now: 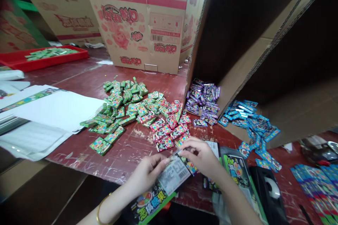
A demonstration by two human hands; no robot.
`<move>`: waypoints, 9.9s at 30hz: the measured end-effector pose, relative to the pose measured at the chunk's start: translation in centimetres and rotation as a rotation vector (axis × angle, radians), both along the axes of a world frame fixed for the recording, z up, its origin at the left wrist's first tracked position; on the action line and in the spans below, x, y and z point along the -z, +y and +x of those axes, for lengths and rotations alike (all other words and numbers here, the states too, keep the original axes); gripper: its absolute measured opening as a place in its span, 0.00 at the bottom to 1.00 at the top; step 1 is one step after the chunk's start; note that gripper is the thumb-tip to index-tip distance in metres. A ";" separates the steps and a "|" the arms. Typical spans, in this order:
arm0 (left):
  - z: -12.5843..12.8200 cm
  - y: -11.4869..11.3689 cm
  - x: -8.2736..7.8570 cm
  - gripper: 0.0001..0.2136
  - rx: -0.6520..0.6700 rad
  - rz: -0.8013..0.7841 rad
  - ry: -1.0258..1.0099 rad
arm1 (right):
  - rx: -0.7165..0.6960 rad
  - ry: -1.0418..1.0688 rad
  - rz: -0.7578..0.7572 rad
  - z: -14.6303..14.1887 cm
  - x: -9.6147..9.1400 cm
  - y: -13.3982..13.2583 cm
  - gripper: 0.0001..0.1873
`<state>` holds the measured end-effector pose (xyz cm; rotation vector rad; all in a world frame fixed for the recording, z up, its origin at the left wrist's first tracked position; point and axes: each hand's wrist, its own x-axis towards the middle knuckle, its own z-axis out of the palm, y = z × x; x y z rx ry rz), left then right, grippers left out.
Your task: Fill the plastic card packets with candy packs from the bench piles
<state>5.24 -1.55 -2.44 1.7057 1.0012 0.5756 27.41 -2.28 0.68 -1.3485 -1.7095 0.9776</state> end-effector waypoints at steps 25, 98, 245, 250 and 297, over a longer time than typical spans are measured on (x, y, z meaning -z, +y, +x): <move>-7.6 2.0 1.5 0.17 -0.336 -0.047 -0.001 | -0.196 -0.272 -0.098 -4.0 5.4 8.1 0.10; -8.4 0.4 -0.5 0.18 -0.123 -0.169 -0.226 | -0.079 0.187 0.032 -9.6 2.2 4.3 0.09; -12.5 1.9 7.6 0.29 -0.379 0.997 -0.311 | -0.009 0.217 0.530 -16.0 6.1 3.3 0.13; -13.7 1.0 5.6 0.32 -0.393 0.923 -0.206 | -0.141 0.144 0.611 -15.4 4.6 3.0 0.16; -13.7 1.5 2.0 0.15 -0.159 0.834 -0.307 | -0.244 0.041 0.613 -15.3 2.8 1.8 0.11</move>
